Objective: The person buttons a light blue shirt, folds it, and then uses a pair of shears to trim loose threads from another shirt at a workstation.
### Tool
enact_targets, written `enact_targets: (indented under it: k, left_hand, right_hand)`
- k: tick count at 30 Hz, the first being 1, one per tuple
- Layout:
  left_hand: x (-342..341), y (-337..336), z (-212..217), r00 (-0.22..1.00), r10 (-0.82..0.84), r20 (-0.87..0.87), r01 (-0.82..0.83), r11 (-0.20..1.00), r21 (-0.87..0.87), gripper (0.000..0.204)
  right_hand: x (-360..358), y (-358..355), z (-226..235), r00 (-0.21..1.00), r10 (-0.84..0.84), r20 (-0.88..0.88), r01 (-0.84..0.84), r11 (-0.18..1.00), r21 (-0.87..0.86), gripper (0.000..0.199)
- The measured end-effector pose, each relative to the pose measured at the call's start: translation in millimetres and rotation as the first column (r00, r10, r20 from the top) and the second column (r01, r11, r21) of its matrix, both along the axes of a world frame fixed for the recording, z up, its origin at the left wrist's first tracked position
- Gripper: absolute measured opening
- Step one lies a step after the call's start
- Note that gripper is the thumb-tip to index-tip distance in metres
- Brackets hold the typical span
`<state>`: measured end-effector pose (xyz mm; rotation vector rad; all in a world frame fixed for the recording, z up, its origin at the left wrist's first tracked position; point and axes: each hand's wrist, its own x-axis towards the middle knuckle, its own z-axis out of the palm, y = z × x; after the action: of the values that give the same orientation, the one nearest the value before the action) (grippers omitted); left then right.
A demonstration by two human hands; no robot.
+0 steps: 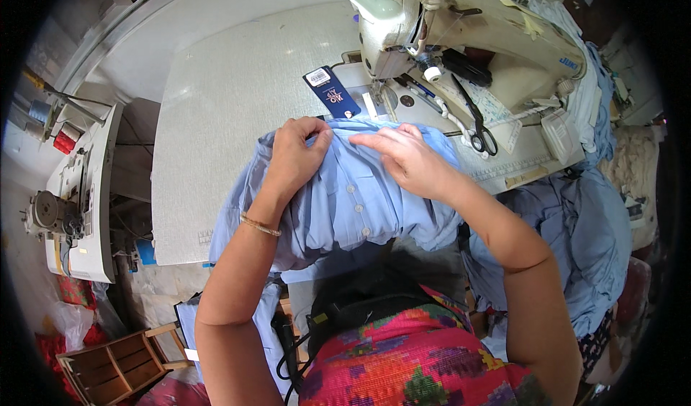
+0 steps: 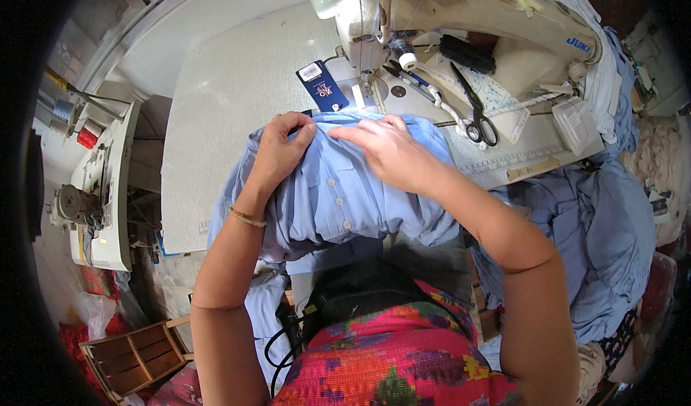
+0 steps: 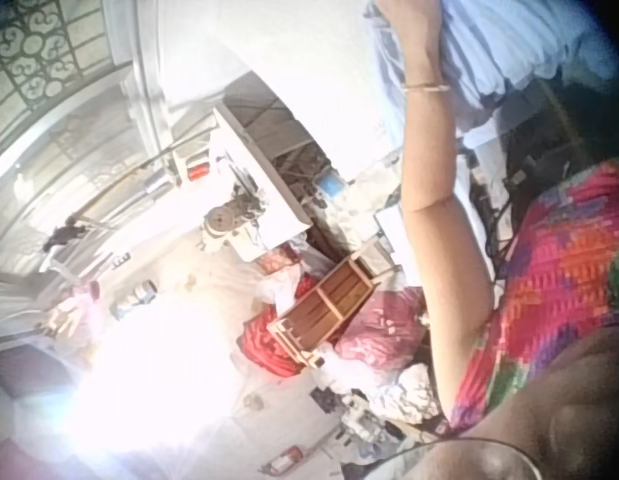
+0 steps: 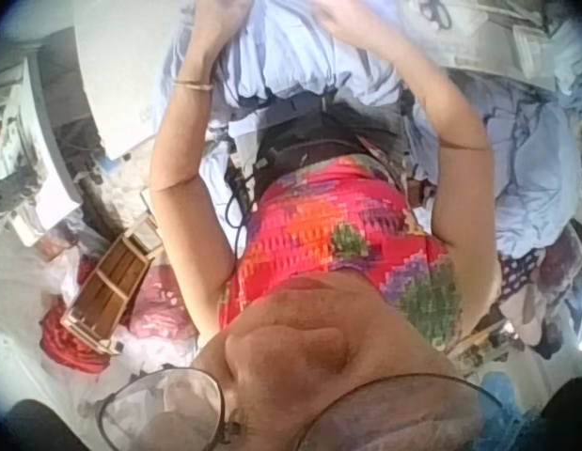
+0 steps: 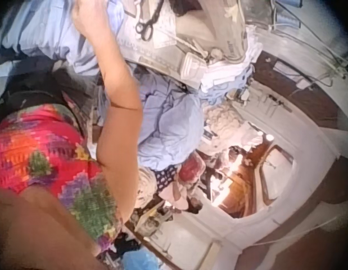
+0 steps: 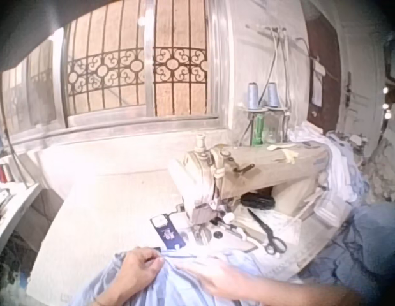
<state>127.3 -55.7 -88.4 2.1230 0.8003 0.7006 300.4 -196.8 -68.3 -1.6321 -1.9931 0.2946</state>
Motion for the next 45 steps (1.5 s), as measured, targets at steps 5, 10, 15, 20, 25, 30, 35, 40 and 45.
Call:
enact_targets:
  k: [5, 10, 15, 20, 25, 30, 35, 40, 45]
  left_hand:
    - [3.3, 2.0, -0.2, 0.993, 0.013, -0.120, 0.017, 0.970, 0.244, 0.014]
    - [7.4, 14.0, -4.4, 0.991, 0.007, -0.131, 0.022, 0.975, 0.223, 0.013]
    - [13.9, 22.9, -5.5, 0.992, 0.027, -0.120, 0.002, 0.972, 0.236, 0.014]
    - [17.6, 32.6, -11.6, 0.996, 0.034, -0.086, -0.016, 0.979, 0.202, 0.011]
    - [18.5, 33.5, -11.9, 0.998, 0.008, -0.068, 0.004, 0.984, 0.176, 0.011]
    - [17.3, 34.4, -10.7, 0.997, 0.000, -0.082, 0.015, 0.984, 0.179, 0.012]
    - [15.8, 33.8, -7.6, 0.994, -0.006, -0.106, 0.030, 0.975, 0.221, 0.012]
    - [7.3, 38.6, -0.8, 0.987, -0.138, -0.082, 0.149, 0.978, 0.146, 0.014]
    - [-0.8, 36.3, 13.0, 0.981, -0.195, 0.008, 0.195, 0.977, -0.086, 0.020]
  right_hand:
    - [6.4, 5.5, -13.8, 0.996, -0.059, 0.073, 0.043, 0.976, 0.213, 0.031]
    - [12.4, 15.8, -16.4, 0.985, -0.092, 0.146, 0.056, 0.971, 0.234, 0.028]
    - [14.4, 32.1, -14.3, 0.972, -0.150, 0.182, 0.101, 0.963, 0.251, 0.029]
    - [12.4, 44.9, -5.4, 0.969, -0.148, 0.198, 0.050, 0.903, 0.427, 0.022]
    - [-1.5, 41.7, -7.3, 0.987, 0.128, -0.096, -0.102, 0.964, 0.246, 0.017]
    - [6.4, 54.6, -19.8, 0.994, 0.097, -0.057, -0.078, 0.959, 0.271, 0.019]
    - [9.5, 57.2, -19.6, 0.992, 0.123, -0.001, -0.120, 0.966, 0.230, 0.023]
    - [3.8, 52.1, -12.9, 0.994, 0.102, -0.050, -0.088, 0.971, 0.220, 0.026]
    - [4.1, 51.4, -10.1, 0.996, 0.085, -0.010, -0.082, 0.977, 0.195, 0.028]
